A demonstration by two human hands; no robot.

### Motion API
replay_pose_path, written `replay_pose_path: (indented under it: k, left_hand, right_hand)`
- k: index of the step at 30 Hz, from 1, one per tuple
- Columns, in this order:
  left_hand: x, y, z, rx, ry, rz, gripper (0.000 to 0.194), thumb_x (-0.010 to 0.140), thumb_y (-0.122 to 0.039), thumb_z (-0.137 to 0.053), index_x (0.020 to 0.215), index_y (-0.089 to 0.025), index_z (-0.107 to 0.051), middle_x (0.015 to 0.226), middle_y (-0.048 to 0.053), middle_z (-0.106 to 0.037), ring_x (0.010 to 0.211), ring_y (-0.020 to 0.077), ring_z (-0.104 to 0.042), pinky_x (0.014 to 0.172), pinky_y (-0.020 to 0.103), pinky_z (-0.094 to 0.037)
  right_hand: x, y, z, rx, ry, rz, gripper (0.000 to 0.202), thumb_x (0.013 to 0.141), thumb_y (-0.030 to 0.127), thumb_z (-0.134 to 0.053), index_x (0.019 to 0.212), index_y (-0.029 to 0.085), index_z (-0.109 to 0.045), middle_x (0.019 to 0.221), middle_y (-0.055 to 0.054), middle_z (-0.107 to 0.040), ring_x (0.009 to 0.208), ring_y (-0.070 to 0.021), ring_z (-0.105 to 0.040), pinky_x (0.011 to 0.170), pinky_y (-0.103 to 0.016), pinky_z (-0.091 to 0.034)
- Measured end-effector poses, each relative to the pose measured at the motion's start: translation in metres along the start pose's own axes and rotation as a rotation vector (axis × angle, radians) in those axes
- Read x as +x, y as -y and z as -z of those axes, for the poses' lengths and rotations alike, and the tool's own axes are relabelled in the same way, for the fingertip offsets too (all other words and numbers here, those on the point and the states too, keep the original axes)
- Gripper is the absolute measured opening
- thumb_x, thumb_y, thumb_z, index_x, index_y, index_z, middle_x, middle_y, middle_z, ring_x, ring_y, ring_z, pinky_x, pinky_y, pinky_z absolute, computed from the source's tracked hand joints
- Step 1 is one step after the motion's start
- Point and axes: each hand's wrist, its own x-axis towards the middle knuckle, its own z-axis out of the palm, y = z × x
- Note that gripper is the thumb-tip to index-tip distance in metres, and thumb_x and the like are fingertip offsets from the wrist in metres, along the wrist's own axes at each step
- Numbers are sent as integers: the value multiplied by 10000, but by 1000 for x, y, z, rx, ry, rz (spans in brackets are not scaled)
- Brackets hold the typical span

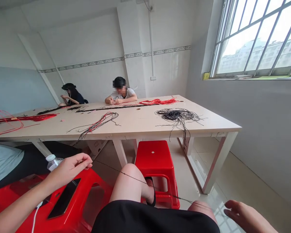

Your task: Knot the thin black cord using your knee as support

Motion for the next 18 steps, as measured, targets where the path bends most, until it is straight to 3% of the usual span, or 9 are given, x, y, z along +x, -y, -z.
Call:
replay_pose_path:
  k: [2, 5, 7, 9, 12, 18]
  left_hand:
    - [-11, -26, -11, 150, 29, -157, 242, 833, -442, -458, 742, -255, -581, 703, -14, -668, 648, 167, -623, 609, 270, -488]
    - [-23, -65, -36, 302, 51, -534, 184, 873, -293, -430, 763, -238, -567, 688, -8, -649, 631, 145, -606, 591, 263, -461]
    - [-28, -86, -53, 376, 17, -784, 160, 871, -220, -425, 762, -217, -542, 624, 1, -614, 558, 145, -572, 527, 281, -425]
    - [-31, -99, -65, 406, -29, -944, 130, 851, -169, -443, 745, -212, -504, 595, 6, -592, 527, 149, -552, 472, 297, -384]
    - [-34, -106, -73, 396, -69, -1031, 114, 837, -147, -459, 754, -224, -469, 586, 12, -583, 513, 151, -544, 448, 307, -367]
    - [-44, -105, -72, 431, -29, -1085, 108, 842, -126, -413, 801, -213, -461, 575, 12, -567, 469, 147, -498, 413, 315, -341]
  right_hand:
    - [-10, 46, -3, 105, 113, 151, 260, 552, 547, -577, 611, 326, -701, 807, -108, -717, 789, -364, -657, 741, -509, -515]
    - [-33, 146, 6, 361, 183, 401, 355, 788, 521, -483, 941, 268, -680, 1025, -90, -674, 970, -277, -621, 870, -439, -494]
    - [-50, 209, 13, 552, 289, 578, 351, 830, 480, -491, 1064, 252, -620, 1095, -82, -642, 1013, -235, -595, 880, -371, -492]
    - [-64, 255, 17, 718, 374, 706, 378, 826, 444, -542, 1149, 250, -555, 1114, -63, -625, 989, -202, -589, 851, -313, -491]
    - [-76, 284, 15, 836, 489, 782, 257, 834, 400, -549, 1007, 218, -603, 923, -27, -656, 821, -163, -589, 735, -258, -482]
    - [-83, 282, 10, 741, 544, 781, 141, 861, 299, -515, 849, 191, -605, 785, -11, -648, 692, -128, -561, 629, -216, -433]
